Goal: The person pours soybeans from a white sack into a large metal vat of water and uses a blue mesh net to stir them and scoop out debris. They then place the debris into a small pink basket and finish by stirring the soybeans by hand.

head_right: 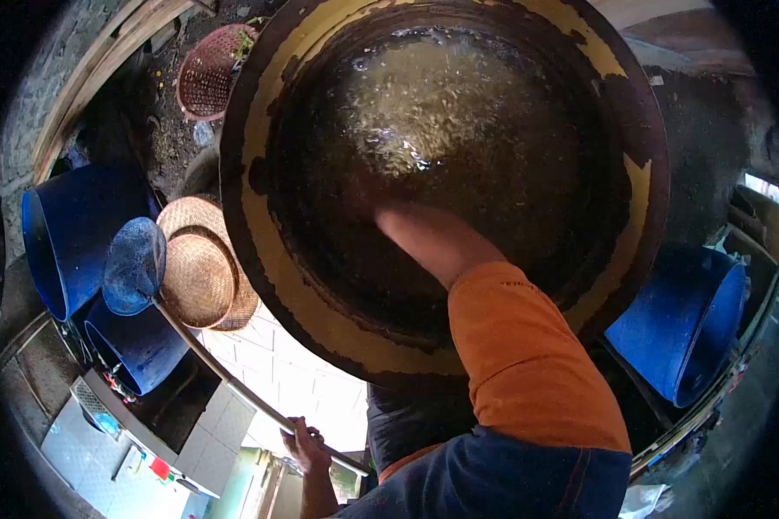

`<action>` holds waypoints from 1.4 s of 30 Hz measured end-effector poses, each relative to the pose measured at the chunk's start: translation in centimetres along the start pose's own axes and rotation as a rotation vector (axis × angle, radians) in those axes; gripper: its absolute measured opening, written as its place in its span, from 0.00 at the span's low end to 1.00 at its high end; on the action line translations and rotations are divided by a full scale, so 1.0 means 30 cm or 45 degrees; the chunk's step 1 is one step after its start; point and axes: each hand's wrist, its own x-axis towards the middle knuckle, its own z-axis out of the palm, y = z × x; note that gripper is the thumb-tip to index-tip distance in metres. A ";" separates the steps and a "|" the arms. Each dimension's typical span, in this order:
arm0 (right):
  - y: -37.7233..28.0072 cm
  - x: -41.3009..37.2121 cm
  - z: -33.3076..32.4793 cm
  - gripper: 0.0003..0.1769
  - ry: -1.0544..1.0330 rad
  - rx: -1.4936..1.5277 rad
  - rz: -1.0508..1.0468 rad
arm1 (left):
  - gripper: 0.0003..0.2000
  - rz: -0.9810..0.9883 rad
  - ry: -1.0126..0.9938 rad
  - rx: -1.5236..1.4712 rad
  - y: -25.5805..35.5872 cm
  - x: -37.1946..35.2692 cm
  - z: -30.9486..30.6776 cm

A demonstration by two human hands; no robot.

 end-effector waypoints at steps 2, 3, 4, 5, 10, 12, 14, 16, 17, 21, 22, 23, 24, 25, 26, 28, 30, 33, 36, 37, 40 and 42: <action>-0.025 -0.109 -0.022 0.26 -0.227 0.058 -0.136 | 0.08 -0.014 0.002 0.033 0.007 -0.007 0.002; -0.025 -0.163 -0.052 0.26 -0.354 0.068 -0.205 | 0.08 0.001 0.000 0.022 -0.009 0.001 -0.004; -0.020 -0.221 -0.093 0.26 -0.486 0.088 -0.277 | 0.08 0.013 0.000 0.015 -0.014 -0.001 -0.011; -0.011 -0.272 -0.144 0.26 -0.623 0.082 -0.302 | 0.08 0.017 -0.004 0.016 -0.006 -0.008 -0.006; 0.174 -0.493 -0.310 0.26 -0.923 0.007 -0.418 | 0.08 0.018 -0.009 0.004 0.020 -0.032 0.015; 0.283 -0.531 -0.346 0.24 -0.966 0.068 -0.349 | 0.08 0.023 -0.025 -0.004 0.027 -0.039 0.019; 0.292 -0.524 -0.520 0.21 -0.885 0.062 -0.002 | 0.08 0.026 -0.037 -0.013 0.027 -0.044 0.016; 0.445 -0.529 -0.466 0.17 -0.534 -0.282 -0.004 | 0.08 0.060 -0.050 -0.013 0.015 -0.036 0.011; 0.469 -0.505 -0.459 0.15 -0.522 -0.663 0.024 | 0.08 0.062 -0.050 -0.017 0.017 -0.035 0.012; 0.681 -0.450 -0.217 0.11 0.624 -0.820 0.231 | 0.08 0.040 -0.017 -0.021 0.030 -0.043 0.031; 0.707 -0.427 -0.154 0.23 0.465 -0.581 0.466 | 0.07 0.060 0.008 -0.036 0.031 -0.043 0.035; 0.710 -0.415 -0.120 0.37 0.300 -0.337 0.693 | 0.07 0.055 0.010 -0.034 0.025 -0.039 0.028; 0.677 -0.405 -0.103 0.37 0.296 -0.337 0.693 | 0.07 0.046 -0.013 -0.017 0.015 -0.031 0.015; 0.614 -0.385 -0.085 0.36 0.166 -0.418 0.646 | 0.07 0.038 -0.036 -0.003 0.009 -0.024 0.008; 0.530 -0.360 -0.073 0.36 0.038 -0.500 0.597 | 0.07 0.035 -0.036 -0.006 0.007 -0.023 0.007; 0.355 -0.318 -0.057 0.34 -0.220 -0.658 0.497 | 0.08 0.034 -0.045 -0.004 0.005 -0.022 0.006; 0.267 -0.301 -0.050 0.33 -0.482 -0.809 0.393 | 0.07 0.036 -0.048 -0.021 0.001 -0.020 0.002; 0.176 -0.246 -0.018 0.32 -0.532 -0.714 0.243 | 0.07 0.028 -0.043 -0.026 0.005 -0.017 0.008; 0.110 -0.147 -0.011 0.32 -0.488 -0.569 0.122 | 0.07 0.025 -0.011 0.001 0.022 -0.022 0.024; 0.108 -0.107 -0.010 0.32 -0.467 -0.527 0.104 | 0.07 0.030 0.012 0.015 0.024 -0.021 0.030; 0.161 0.013 -0.032 0.32 -0.406 -0.438 0.076 | 0.07 0.106 -0.025 0.179 0.002 -0.006 0.005; 0.224 0.074 -0.057 0.32 -0.383 -0.407 0.084 | 0.07 0.036 0.043 0.088 0.020 -0.014 0.026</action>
